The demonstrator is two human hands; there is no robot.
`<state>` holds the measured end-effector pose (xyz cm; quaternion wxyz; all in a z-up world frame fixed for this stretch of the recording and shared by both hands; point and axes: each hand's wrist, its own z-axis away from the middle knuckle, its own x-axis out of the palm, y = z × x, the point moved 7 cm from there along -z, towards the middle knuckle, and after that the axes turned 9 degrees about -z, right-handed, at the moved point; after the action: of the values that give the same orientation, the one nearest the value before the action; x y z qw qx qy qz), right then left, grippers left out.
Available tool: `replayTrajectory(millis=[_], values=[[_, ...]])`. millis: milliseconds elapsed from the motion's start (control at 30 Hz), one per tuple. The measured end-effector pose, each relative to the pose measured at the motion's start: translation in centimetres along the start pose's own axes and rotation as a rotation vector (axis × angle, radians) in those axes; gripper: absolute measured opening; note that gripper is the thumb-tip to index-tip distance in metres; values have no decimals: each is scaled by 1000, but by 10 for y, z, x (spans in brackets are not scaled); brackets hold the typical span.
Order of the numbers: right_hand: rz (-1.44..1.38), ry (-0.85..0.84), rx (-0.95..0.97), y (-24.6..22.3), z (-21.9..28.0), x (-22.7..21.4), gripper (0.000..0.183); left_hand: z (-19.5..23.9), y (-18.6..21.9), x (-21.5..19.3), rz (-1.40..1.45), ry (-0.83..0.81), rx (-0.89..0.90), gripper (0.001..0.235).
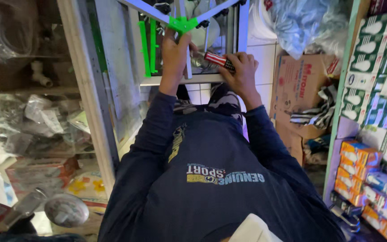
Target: The person assembles a digital TV antenna by fitting metal bars into green plastic brackets and tightening components using a screwdriver.
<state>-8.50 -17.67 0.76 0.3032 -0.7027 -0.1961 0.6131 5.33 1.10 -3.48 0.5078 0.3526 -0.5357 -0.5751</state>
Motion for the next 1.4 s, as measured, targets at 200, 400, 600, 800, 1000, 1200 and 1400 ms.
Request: replayTrajectory(millis=[200, 400, 600, 800, 1000, 1200, 1400], values=[[37, 194, -309, -45, -52, -30, 67, 2, 3, 9, 67, 6, 31, 26], [14, -81, -620, -65, -130, -23, 39, -2, 14, 9, 19, 43, 105, 28], [-97, -149, -718, -81, -128, -44, 41, 6, 36, 6, 116, 7, 48, 30], [-112, -75, -820, -102, -128, -54, 32, 5, 68, 6, 137, -45, 5, 31], [-113, 26, -746, -76, -130, -65, 27, 14, 102, -25, 109, 44, 15, 32], [-90, 89, -702, -85, -114, -89, 25, 4, 117, -42, 156, -53, 52, 35], [-231, 79, -581, -100, -103, -114, 28, 5, 94, -26, 96, -14, 28, 33]])
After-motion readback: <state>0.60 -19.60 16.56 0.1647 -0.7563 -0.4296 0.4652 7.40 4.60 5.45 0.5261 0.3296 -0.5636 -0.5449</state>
